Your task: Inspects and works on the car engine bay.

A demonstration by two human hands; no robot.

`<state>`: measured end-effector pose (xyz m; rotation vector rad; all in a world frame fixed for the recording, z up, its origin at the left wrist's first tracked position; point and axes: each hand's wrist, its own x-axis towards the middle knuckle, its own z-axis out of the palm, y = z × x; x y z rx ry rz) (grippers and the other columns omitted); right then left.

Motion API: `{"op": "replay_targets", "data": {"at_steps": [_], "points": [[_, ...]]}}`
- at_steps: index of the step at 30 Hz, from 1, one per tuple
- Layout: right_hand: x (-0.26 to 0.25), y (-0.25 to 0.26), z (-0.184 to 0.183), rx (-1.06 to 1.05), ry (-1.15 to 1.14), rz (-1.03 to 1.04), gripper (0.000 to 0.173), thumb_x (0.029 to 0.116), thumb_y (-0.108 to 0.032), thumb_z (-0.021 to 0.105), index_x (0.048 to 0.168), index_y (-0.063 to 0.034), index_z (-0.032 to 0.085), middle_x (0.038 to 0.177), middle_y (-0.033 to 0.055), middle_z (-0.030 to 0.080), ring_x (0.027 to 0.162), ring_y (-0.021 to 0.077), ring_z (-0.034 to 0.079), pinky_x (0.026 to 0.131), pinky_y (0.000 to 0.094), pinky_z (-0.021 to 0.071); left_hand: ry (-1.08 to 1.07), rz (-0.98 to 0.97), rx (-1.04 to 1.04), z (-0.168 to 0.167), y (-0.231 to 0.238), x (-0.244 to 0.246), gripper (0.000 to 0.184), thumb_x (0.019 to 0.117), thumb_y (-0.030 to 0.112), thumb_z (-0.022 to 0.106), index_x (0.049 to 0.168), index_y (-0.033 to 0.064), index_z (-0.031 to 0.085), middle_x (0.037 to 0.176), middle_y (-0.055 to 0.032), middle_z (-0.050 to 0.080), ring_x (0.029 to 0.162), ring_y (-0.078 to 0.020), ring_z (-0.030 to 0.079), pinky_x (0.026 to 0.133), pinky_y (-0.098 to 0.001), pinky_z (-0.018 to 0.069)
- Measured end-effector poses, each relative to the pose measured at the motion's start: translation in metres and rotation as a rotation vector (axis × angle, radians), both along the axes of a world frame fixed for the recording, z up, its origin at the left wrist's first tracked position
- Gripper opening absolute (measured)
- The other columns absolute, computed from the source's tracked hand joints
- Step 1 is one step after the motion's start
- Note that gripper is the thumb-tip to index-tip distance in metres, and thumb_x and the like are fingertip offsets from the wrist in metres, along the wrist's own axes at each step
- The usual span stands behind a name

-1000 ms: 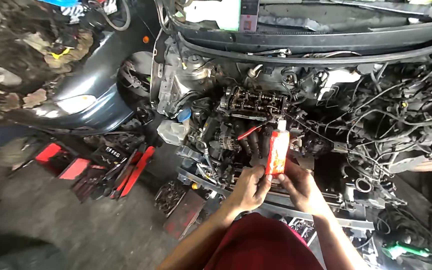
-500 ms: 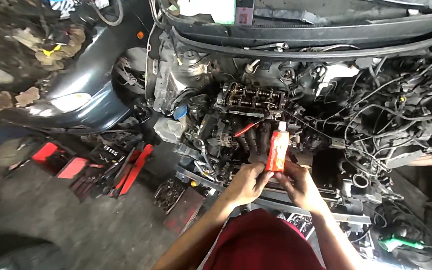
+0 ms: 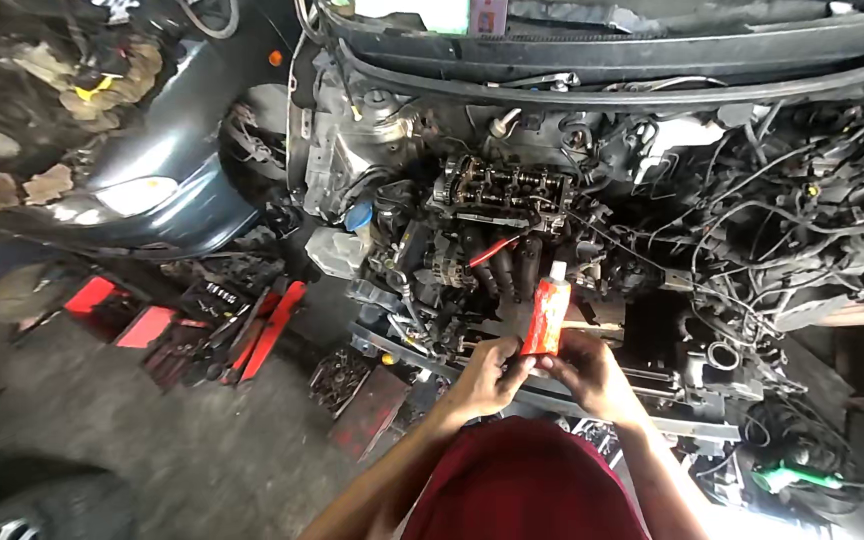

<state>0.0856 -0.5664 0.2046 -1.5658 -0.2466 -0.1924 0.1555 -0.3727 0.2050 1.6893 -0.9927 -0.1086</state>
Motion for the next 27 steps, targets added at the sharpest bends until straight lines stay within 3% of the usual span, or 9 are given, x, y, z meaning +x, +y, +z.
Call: {"op": "replay_targets", "data": {"at_steps": [3,5,8,10,13,15,19,24,27], "points": [[-0.005,-0.006,0.0,0.058,0.033,0.027,0.05,0.0973,-0.037,0.07,0.128,0.0013,0.059,0.109,-0.0033,0.075,0.097,0.0049,0.072,0.087,0.027,0.0629,-0.054,-0.05,0.155,-0.001,0.011,-0.005,0.026,0.1012,0.018,0.057,0.09,-0.0027,0.068,0.08,-0.0111,0.069,0.076,-0.0091,0.066,0.074,-0.0229,0.0554],[-0.012,-0.007,-0.006,0.057,0.058,-0.034,0.037,0.0965,-0.026,0.071,0.122,-0.0007,0.062,0.104,-0.0043,0.076,0.093,0.0051,0.073,0.084,0.0265,0.0633,-0.021,-0.073,0.283,-0.004,0.014,-0.012,0.027,0.0999,0.022,0.059,0.089,-0.0013,0.068,0.078,-0.0123,0.067,0.073,-0.0163,0.066,0.071,-0.0313,0.0557],[-0.029,-0.002,-0.021,0.015,0.089,-0.057,0.029,0.0902,-0.02,0.078,0.115,-0.0103,0.067,0.102,-0.0091,0.076,0.092,0.0029,0.073,0.084,0.0243,0.0631,0.133,-0.115,0.384,-0.006,0.013,-0.02,0.039,0.0965,0.033,0.069,0.111,-0.0034,0.07,0.097,-0.0151,0.074,0.091,-0.0211,0.073,0.086,-0.0409,0.0594],[-0.042,0.003,-0.032,0.0,0.086,-0.064,0.034,0.0875,-0.022,0.081,0.117,-0.0148,0.066,0.106,-0.0105,0.076,0.096,0.0028,0.073,0.086,0.024,0.0632,0.181,-0.107,0.378,-0.007,0.008,-0.027,0.039,0.0956,0.031,0.071,0.115,-0.0032,0.069,0.1,-0.0154,0.075,0.095,-0.021,0.073,0.089,-0.0407,0.0585],[-0.054,-0.003,-0.034,-0.078,0.067,-0.131,0.051,0.0931,-0.044,0.073,0.127,-0.0087,0.061,0.111,-0.009,0.073,0.097,-0.0006,0.07,0.085,0.0216,0.0624,0.176,-0.053,0.404,-0.014,0.004,-0.043,0.035,0.0959,0.025,0.071,0.114,-0.0041,0.069,0.096,-0.017,0.075,0.091,-0.025,0.074,0.085,-0.0449,0.0598],[-0.055,-0.014,-0.028,-0.217,0.062,-0.215,0.057,0.0985,-0.057,0.059,0.118,-0.0034,0.064,0.098,-0.0089,0.072,0.085,-0.0073,0.067,0.076,0.0155,0.0591,0.123,-0.012,0.467,-0.019,0.004,-0.05,0.035,0.0967,0.025,0.069,0.118,-0.0033,0.068,0.096,-0.0176,0.075,0.088,-0.0287,0.075,0.081,-0.0499,0.0601],[-0.056,-0.03,-0.022,-0.488,0.155,-0.205,0.045,0.1006,-0.048,0.055,0.098,-0.0064,0.072,0.067,-0.0057,0.061,0.055,-0.0051,0.049,0.053,0.0156,0.0446,-0.001,0.038,0.572,-0.027,0.004,-0.061,0.037,0.0975,0.034,0.066,0.116,0.0021,0.069,0.092,-0.0142,0.075,0.08,-0.0292,0.075,0.07,-0.0524,0.0598],[-0.06,-0.032,-0.029,-0.493,0.318,-0.23,0.042,0.1023,-0.046,0.05,0.093,-0.0091,0.069,0.066,-0.0056,0.06,0.057,0.0003,0.057,0.055,0.0226,0.05,-0.207,0.126,0.647,-0.029,0.0,-0.067,0.044,0.0974,0.045,0.064,0.112,0.004,0.072,0.096,-0.0131,0.075,0.083,-0.0294,0.075,0.071,-0.0497,0.0608],[-0.063,-0.029,-0.033,-0.553,0.332,-0.331,0.045,0.103,-0.046,0.048,0.084,-0.0078,0.064,0.062,-0.0039,0.054,0.055,0.0026,0.053,0.053,0.0246,0.0443,-0.312,0.171,0.637,-0.033,-0.007,-0.068,0.044,0.0965,0.045,0.064,0.11,0.004,0.072,0.096,-0.0132,0.075,0.084,-0.0295,0.075,0.073,-0.0481,0.0609]]}}
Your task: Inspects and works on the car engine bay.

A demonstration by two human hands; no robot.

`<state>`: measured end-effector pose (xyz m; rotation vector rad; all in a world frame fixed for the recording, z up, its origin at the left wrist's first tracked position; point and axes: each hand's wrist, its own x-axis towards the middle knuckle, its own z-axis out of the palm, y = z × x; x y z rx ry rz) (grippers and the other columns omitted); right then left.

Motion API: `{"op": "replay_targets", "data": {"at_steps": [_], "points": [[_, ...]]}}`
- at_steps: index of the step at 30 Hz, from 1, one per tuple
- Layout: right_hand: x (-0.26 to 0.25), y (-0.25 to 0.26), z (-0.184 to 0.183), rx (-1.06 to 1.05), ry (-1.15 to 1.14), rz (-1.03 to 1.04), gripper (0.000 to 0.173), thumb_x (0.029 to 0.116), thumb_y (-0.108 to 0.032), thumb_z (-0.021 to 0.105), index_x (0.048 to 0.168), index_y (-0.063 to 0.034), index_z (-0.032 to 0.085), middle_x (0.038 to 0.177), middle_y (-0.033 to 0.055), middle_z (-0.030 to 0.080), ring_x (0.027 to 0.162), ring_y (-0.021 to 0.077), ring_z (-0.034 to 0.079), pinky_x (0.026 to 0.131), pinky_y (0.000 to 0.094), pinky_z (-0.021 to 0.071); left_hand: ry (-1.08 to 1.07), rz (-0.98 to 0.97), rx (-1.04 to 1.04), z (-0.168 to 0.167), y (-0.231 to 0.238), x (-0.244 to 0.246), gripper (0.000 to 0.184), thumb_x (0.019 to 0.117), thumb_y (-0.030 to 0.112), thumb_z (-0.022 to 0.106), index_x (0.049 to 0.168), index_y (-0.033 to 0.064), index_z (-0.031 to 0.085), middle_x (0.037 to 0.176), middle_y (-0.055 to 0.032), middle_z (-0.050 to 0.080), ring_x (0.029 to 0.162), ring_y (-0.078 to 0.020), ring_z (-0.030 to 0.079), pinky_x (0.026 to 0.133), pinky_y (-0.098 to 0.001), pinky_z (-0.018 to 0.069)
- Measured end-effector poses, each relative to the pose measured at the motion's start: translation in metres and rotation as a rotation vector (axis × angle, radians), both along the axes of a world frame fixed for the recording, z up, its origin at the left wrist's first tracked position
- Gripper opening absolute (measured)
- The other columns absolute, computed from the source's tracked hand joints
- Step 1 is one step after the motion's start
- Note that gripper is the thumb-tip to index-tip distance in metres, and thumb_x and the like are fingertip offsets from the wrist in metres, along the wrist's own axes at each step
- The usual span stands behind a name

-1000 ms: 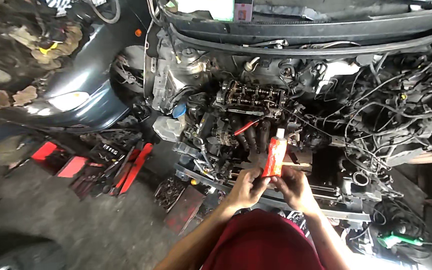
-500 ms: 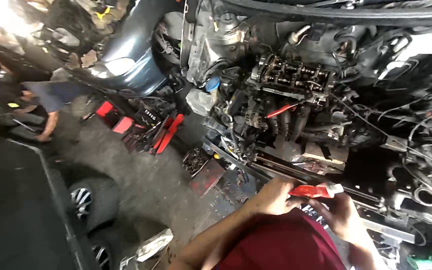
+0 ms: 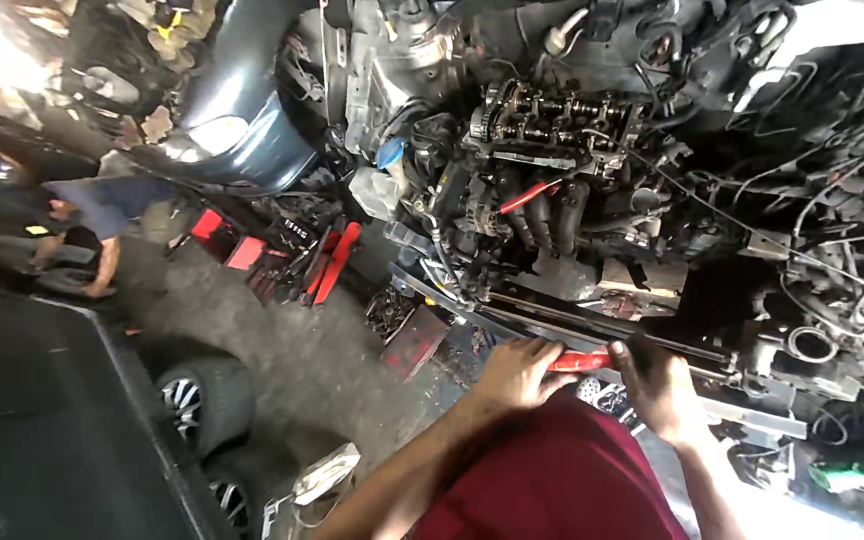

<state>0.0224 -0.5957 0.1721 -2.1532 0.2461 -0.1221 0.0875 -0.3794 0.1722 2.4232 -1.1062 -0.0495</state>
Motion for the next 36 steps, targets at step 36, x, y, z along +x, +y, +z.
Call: {"op": "replay_targets", "data": {"at_steps": [36], "points": [[-0.118,-0.081,-0.009,0.91,-0.662,-0.22,0.019,0.0976,-0.015,0.07,0.115,-0.0087,0.064,0.107,0.0049,0.073,0.093,0.0154,0.072,0.081,0.0337,0.0627,0.792,-0.565,-0.457,0.005,-0.111,-0.024,0.045,0.0988,0.044,0.066,0.123,0.0064,0.064,0.109,0.0049,0.073,0.102,0.0012,0.068,0.092,-0.0216,0.0588]]}}
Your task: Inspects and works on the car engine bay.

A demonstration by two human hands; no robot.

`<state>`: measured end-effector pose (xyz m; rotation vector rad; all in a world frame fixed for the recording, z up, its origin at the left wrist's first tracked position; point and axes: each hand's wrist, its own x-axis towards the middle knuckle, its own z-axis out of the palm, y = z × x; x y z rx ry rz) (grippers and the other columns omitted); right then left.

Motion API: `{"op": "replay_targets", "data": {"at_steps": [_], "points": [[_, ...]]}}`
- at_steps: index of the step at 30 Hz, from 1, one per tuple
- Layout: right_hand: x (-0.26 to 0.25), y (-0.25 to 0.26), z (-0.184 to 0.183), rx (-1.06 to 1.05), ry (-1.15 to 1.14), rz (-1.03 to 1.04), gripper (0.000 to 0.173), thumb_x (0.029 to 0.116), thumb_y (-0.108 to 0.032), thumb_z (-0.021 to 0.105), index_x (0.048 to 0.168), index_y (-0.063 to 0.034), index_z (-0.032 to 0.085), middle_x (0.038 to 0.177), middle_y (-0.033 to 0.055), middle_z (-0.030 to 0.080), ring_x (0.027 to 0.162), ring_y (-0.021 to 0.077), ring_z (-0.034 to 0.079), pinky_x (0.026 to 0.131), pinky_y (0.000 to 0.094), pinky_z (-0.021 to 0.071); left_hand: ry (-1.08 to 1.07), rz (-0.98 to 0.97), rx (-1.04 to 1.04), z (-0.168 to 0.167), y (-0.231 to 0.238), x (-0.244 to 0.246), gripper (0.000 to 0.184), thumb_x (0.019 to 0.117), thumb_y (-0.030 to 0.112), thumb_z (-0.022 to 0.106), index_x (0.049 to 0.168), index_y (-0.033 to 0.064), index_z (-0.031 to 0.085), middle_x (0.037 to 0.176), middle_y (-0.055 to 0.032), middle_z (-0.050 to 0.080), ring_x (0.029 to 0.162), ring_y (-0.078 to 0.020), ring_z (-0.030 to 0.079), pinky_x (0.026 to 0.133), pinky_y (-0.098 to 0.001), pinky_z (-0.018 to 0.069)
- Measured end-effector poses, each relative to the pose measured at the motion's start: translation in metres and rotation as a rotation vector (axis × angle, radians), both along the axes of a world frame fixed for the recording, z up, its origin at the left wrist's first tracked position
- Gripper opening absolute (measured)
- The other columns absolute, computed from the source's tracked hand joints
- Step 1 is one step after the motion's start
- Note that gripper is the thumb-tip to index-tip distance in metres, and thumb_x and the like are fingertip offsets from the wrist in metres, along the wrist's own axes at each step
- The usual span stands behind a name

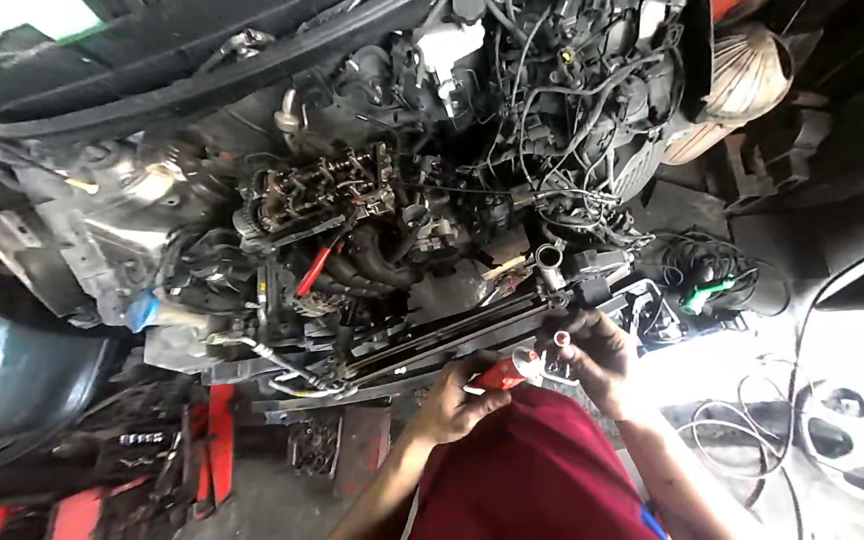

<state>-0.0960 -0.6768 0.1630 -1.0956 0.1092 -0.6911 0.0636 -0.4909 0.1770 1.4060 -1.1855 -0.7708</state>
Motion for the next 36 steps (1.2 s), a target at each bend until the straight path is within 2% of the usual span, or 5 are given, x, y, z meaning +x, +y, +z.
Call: {"op": "replay_targets", "data": {"at_steps": [7,14,25,33,36], "points": [[-0.03,-0.029,-0.097,-0.192,0.805,-0.382,0.031,0.0925,-0.007,0.066,0.12,0.0052,0.063,0.106,0.0107,0.072,0.091,0.011,0.07,0.081,0.0277,0.0604,0.045,0.115,0.014,-0.007,0.011,-0.008,0.045,0.0978,0.048,0.066,0.13,0.0166,0.061,0.112,0.0025,0.074,0.099,-0.0096,0.072,0.088,-0.029,0.0619],[-0.033,-0.077,-0.163,-0.454,1.472,-0.334,0.039,0.0952,-0.022,0.066,0.127,0.0004,0.065,0.127,0.0225,0.066,0.124,0.0363,0.06,0.111,0.0536,0.0433,0.158,0.244,0.063,-0.01,0.037,-0.012,0.049,0.097,0.049,0.066,0.126,0.0103,0.06,0.101,-0.0035,0.076,0.088,-0.0178,0.075,0.08,-0.033,0.0649],[0.002,-0.109,-0.19,-0.628,1.592,-0.347,0.036,0.0923,-0.026,0.071,0.125,-0.011,0.07,0.134,0.0163,0.064,0.136,0.0407,0.049,0.113,0.0657,0.0315,0.105,0.379,0.048,-0.004,0.065,-0.017,0.041,0.0991,0.044,0.065,0.128,0.0151,0.06,0.1,-0.0006,0.076,0.085,-0.0151,0.075,0.078,-0.0301,0.0648],[-0.022,-0.062,-0.152,-0.65,1.224,-0.681,0.051,0.0895,-0.021,0.072,0.129,0.0084,0.062,0.137,0.0388,0.053,0.13,0.0529,0.051,0.111,0.0608,0.0402,0.064,0.633,0.108,-0.002,0.081,-0.024,0.046,0.0975,0.035,0.067,0.123,-0.0031,0.061,0.102,0.0034,0.073,0.091,0.0001,0.069,0.084,-0.0228,0.0602],[-0.019,-0.018,-0.125,-0.67,0.835,-0.677,0.038,0.0931,-0.02,0.065,0.111,0.0139,0.063,0.099,0.0237,0.069,0.089,0.0206,0.068,0.083,0.0346,0.0563,0.02,0.643,0.085,-0.005,0.077,-0.023,0.045,0.0983,0.034,0.067,0.121,-0.0048,0.064,0.107,-0.0024,0.071,0.095,0.0005,0.067,0.087,-0.0224,0.058]]}}
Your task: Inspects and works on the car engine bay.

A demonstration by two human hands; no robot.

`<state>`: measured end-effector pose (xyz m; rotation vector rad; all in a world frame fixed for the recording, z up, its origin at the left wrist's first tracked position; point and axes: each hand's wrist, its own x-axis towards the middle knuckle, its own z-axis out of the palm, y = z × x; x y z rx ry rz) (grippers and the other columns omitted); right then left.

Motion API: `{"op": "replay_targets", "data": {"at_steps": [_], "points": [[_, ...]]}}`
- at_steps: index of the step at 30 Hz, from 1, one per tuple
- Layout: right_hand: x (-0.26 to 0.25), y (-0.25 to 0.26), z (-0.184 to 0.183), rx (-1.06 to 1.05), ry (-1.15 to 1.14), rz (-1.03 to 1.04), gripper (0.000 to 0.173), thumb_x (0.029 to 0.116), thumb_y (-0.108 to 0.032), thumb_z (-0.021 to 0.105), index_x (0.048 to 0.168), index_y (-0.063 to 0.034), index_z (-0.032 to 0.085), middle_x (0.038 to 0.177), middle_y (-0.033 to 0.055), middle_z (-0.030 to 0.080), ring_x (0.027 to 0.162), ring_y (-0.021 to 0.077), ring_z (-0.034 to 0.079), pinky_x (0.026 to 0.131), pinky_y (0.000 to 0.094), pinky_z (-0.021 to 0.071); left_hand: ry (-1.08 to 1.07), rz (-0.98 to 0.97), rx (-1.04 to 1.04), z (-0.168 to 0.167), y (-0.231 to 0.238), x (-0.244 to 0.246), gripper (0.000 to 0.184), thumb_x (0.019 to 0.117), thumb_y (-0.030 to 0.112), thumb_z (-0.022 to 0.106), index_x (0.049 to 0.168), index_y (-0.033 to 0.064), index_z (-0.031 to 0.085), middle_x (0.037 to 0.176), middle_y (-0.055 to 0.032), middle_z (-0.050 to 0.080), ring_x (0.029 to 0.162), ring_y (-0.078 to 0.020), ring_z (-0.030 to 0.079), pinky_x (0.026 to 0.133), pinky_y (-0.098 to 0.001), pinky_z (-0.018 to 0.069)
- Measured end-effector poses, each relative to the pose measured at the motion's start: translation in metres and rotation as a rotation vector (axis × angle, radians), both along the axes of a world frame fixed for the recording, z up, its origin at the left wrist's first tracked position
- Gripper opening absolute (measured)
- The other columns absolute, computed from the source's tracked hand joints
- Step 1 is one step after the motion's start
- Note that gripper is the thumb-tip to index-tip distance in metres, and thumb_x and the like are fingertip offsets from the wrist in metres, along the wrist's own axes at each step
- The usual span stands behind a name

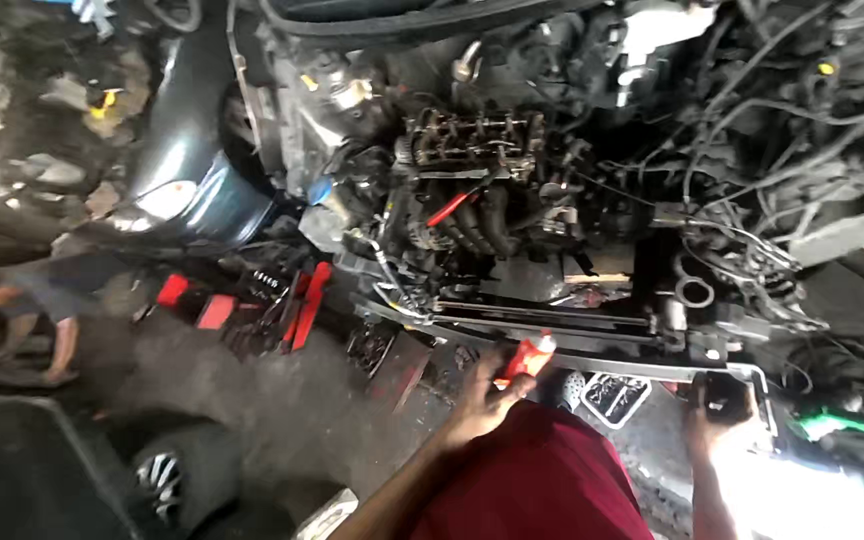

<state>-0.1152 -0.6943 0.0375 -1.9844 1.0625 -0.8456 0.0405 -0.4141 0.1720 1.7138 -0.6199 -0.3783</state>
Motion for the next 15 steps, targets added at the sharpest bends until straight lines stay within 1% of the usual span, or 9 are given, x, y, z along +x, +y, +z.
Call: {"op": "replay_targets", "data": {"at_steps": [1,2,4,6,7,8,10,13,15], "points": [[0.004,0.018,0.015,0.062,-0.105,0.107,0.039,0.0932,-0.022,0.065,0.108,0.0136,0.063,0.093,0.0136,0.069,0.083,0.006,0.066,0.078,0.0231,0.056,-0.004,-0.008,-0.006,-0.002,-0.003,0.0,0.042,0.0984,0.033,0.067,0.119,-0.0039,0.066,0.107,-0.0042,0.071,0.096,-0.0006,0.067,0.087,-0.0229,0.0579],[0.01,0.035,0.031,0.171,-0.195,0.239,0.04,0.0938,-0.025,0.066,0.109,0.0116,0.062,0.093,0.0051,0.07,0.083,-0.0023,0.066,0.077,0.0179,0.0575,0.002,-0.01,-0.008,-0.003,-0.006,-0.001,0.04,0.098,0.031,0.068,0.116,-0.0038,0.067,0.107,-0.0056,0.07,0.095,-0.0017,0.066,0.087,-0.023,0.0577],[0.026,0.065,0.056,0.41,-0.3,0.53,0.048,0.0958,-0.036,0.069,0.119,0.0047,0.061,0.103,-0.0031,0.073,0.091,-0.002,0.069,0.082,0.021,0.0607,0.012,-0.031,-0.012,-0.005,-0.013,-0.004,0.037,0.0973,0.026,0.069,0.116,-0.0053,0.067,0.11,-0.0091,0.07,0.099,-0.0044,0.066,0.09,-0.0239,0.057],[0.046,0.09,0.067,0.607,-0.363,0.801,0.059,0.0979,-0.048,0.065,0.132,-0.0003,0.057,0.114,-0.0025,0.072,0.099,0.0056,0.07,0.088,0.0275,0.0608,-0.022,-0.061,0.031,-0.008,-0.017,-0.007,0.037,0.098,0.024,0.068,0.119,-0.0069,0.066,0.113,-0.0143,0.069,0.103,-0.0092,0.067,0.094,-0.0263,0.0563],[0.055,0.101,0.07,0.699,-0.397,0.887,0.06,0.0985,-0.05,0.063,0.136,-0.0042,0.054,0.118,-0.0045,0.071,0.104,0.0058,0.069,0.091,0.0277,0.0597,-0.05,-0.076,0.069,-0.01,-0.018,-0.008,0.039,0.0991,0.024,0.065,0.121,-0.0078,0.065,0.115,-0.0173,0.068,0.106,-0.0125,0.067,0.096,-0.0283,0.0557],[0.062,0.111,0.072,0.793,-0.431,0.933,0.059,0.0994,-0.05,0.061,0.139,-0.0072,0.053,0.121,-0.006,0.071,0.108,0.0055,0.068,0.095,0.0283,0.0584,-0.078,-0.084,0.104,-0.011,-0.018,-0.008,0.039,0.1008,0.024,0.062,0.123,-0.0087,0.064,0.118,-0.0201,0.067,0.108,-0.0155,0.067,0.098,-0.0302,0.0551],[0.076,0.125,0.074,0.963,-0.507,0.933,0.054,0.1028,-0.043,0.059,0.139,-0.0035,0.054,0.123,-0.0002,0.07,0.11,0.011,0.068,0.098,0.0343,0.0584,-0.164,-0.051,0.178,-0.012,-0.016,-0.004,0.041,0.1034,0.026,0.057,0.123,-0.0088,0.062,0.118,-0.0218,0.066,0.108,-0.0186,0.067,0.096,-0.0325,0.0563],[0.091,0.136,0.088,1.112,-0.611,0.85,0.038,0.1046,-0.036,0.058,0.133,-0.0107,0.058,0.117,-0.0019,0.072,0.106,0.0107,0.069,0.097,0.0344,0.0583,-0.388,-0.028,0.288,-0.01,-0.009,0.01,0.039,0.0959,0.023,0.065,0.128,0.001,0.069,0.118,-0.0207,0.068,0.112,-0.0283,0.067,0.098,-0.0409,0.0552],[0.096,0.143,0.095,1.126,-0.617,0.772,0.039,0.1029,-0.034,0.061,0.134,-0.0112,0.054,0.117,-0.0042,0.071,0.106,0.009,0.069,0.097,0.0327,0.0579,-0.513,-0.071,0.326,-0.011,-0.004,0.017,0.041,0.0913,0.025,0.07,0.13,0.0084,0.071,0.12,-0.0179,0.07,0.114,-0.0314,0.065,0.1,-0.0448,0.0529]]}}
